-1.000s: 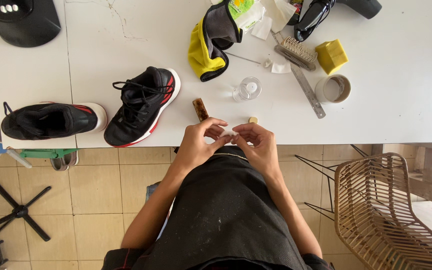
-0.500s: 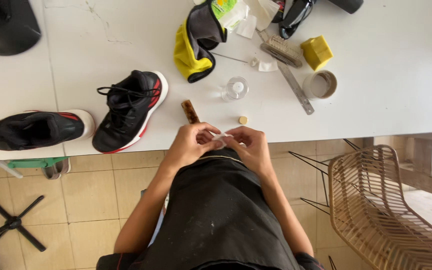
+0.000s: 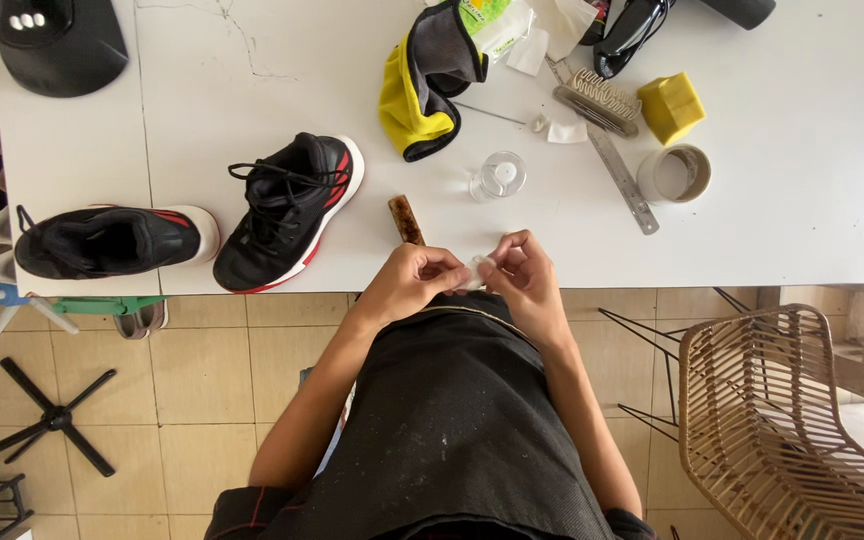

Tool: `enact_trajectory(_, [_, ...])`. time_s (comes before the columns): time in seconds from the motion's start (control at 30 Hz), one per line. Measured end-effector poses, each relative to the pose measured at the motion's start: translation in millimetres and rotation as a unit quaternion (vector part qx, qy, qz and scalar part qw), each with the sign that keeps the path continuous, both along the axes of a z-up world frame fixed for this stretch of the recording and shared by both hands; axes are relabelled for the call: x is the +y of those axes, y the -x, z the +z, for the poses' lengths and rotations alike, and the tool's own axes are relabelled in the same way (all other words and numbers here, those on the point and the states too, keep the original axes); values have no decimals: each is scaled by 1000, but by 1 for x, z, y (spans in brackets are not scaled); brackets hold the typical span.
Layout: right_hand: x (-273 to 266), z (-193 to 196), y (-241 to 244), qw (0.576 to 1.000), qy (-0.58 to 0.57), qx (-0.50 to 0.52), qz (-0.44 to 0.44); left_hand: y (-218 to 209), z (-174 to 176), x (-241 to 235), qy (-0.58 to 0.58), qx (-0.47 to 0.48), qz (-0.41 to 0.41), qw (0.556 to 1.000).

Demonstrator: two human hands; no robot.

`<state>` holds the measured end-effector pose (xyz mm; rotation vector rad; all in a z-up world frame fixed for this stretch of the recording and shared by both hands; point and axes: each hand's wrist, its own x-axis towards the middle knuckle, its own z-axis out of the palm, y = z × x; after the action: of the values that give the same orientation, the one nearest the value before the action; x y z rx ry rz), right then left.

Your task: The person cleans a pair of black and red sneakers using a cotton swab and a liquid solution. They repeatedly dip the swab into a bottle and rub the white midsole and red outsole areas of both shoes.

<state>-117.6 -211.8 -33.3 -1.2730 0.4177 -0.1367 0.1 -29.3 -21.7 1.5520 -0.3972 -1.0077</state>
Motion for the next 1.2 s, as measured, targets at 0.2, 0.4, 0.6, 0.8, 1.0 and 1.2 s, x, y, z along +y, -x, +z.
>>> enact_trajectory(0.2, [5,-12,-4,999,22,-22,-30,9,-8,-8,12,-46,66,997])
enact_trajectory(0.4, [9,-7,-4,996,72,-29,-44,9,-1,-11,6,-69,92,993])
enact_trajectory(0.6, [6,-14,-1,997,62,-24,-43,2,0,-6,26,-101,91,990])
enact_trajectory(0.8, [8,-5,4,998,54,-17,17,0,-13,-6,1,-74,114,991])
enact_trajectory(1.0, [3,-28,10,995,91,-13,35,8,-31,-3,10,14,160,987])
enact_trajectory(1.2, [13,-1,2,990,131,-51,2,15,-45,-1,61,74,167,981])
